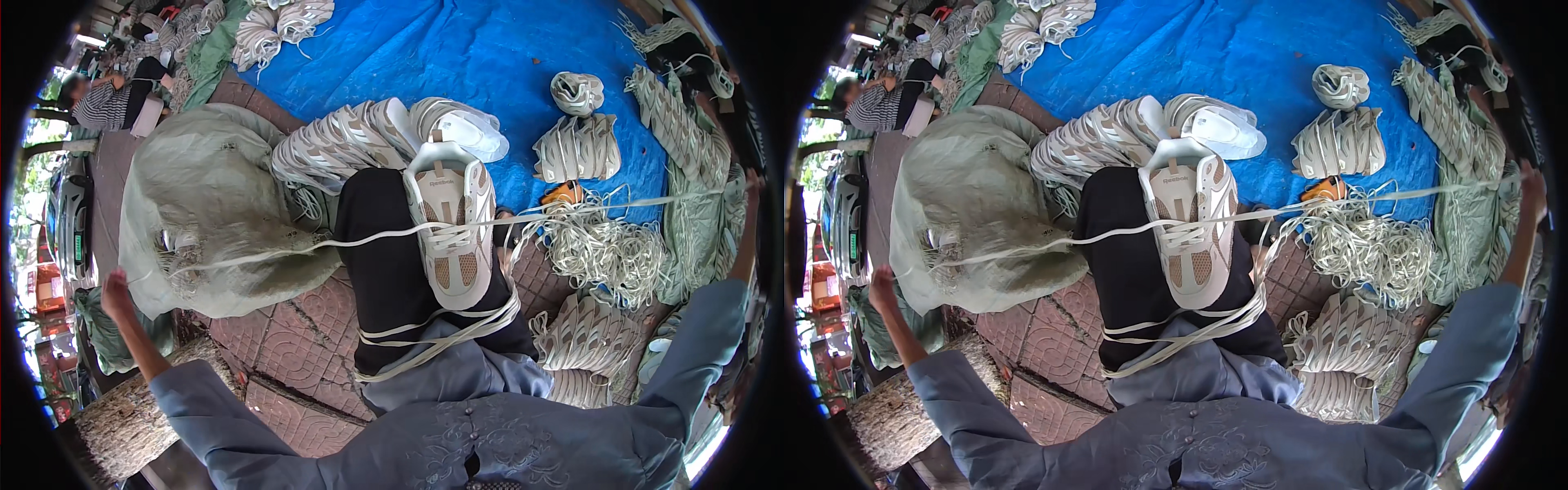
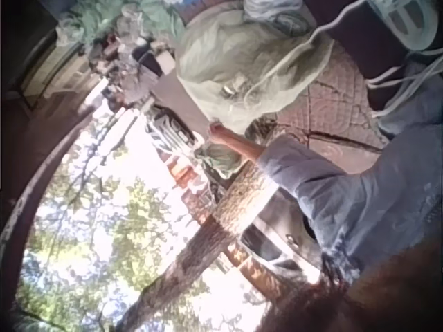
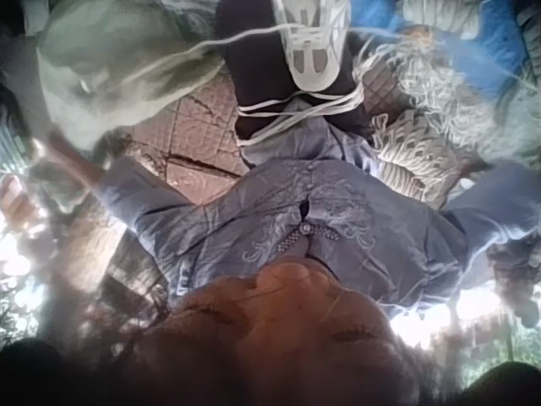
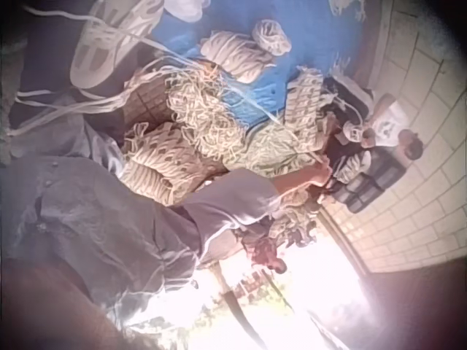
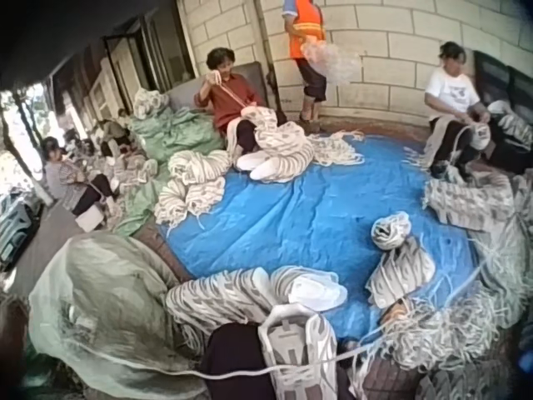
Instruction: The person threads a long white shoelace through the eyelets of a white sneaker, pulling it tight and arranging the loops. They work on one shoe at a time, handling the laces and the shoe by hand.
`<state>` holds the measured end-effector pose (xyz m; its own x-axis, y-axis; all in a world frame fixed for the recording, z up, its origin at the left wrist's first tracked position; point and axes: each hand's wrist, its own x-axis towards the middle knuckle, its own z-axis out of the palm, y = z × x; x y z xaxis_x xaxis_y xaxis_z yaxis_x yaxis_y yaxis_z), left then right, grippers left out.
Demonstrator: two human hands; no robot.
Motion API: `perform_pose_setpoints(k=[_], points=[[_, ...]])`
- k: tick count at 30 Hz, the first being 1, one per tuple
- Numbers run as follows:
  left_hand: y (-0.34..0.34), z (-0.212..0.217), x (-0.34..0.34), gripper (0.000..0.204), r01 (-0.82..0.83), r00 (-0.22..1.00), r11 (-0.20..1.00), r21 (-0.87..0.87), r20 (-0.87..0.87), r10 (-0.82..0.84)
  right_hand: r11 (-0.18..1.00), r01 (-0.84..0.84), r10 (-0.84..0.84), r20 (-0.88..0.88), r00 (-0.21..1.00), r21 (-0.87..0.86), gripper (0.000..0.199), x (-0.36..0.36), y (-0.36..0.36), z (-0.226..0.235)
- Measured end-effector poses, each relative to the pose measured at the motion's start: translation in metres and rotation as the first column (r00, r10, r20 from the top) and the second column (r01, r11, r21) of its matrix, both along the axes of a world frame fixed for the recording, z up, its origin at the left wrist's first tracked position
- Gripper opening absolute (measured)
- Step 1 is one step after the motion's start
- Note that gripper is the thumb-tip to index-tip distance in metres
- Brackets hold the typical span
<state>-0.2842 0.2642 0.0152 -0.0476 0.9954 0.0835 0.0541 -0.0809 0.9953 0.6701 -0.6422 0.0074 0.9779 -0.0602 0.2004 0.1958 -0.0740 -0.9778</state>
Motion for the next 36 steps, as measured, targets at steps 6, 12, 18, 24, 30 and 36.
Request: perform_pose_setpoints(k=[6, 12, 18, 24, 30, 36], points=[[-0.234, -0.112, 0.29, 0.015, 0.652, 0.738, 0.752, -0.1, -0.144, -0.659, 0.672, -0.736, 0.737, -0.178, 0.653, 0.08, 0.012, -0.205, 0.271, -0.105], [-0.358, -0.126, 0.399, 0.007, 0.817, 0.501, 0.569, 0.095, -0.605, -0.619, 0.257, -0.957, 0.917, -0.278, 0.286, -0.136, 0.007, -0.403, 0.418, -0.121], [-0.375, -0.155, 0.4, 0.005, 0.837, 0.476, 0.534, 0.118, -0.638, -0.605, 0.198, -0.975, 0.846, -0.483, 0.224, -0.105, 0.007, -0.422, 0.426, -0.126], [-0.39, -0.165, 0.399, 0.011, 0.821, 0.495, 0.516, 0.243, -0.753, -0.434, 0.251, -0.965, 0.79, -0.591, 0.162, 0.072, 0.006, -0.417, 0.423, -0.125], [-0.392, -0.162, 0.402, 0.022, 0.924, 0.368, 0.147, 0.353, -0.926, -0.084, 0.314, -0.942, 0.8, -0.566, 0.197, 0.116, 0.007, -0.415, 0.408, -0.13], [-0.391, -0.143, 0.417, 0.01, 0.988, 0.0, 0.155, -0.004, -1.0, -0.023, 0.447, -0.887, 0.806, -0.38, 0.454, -0.114, 0.008, -0.396, 0.386, -0.146]])
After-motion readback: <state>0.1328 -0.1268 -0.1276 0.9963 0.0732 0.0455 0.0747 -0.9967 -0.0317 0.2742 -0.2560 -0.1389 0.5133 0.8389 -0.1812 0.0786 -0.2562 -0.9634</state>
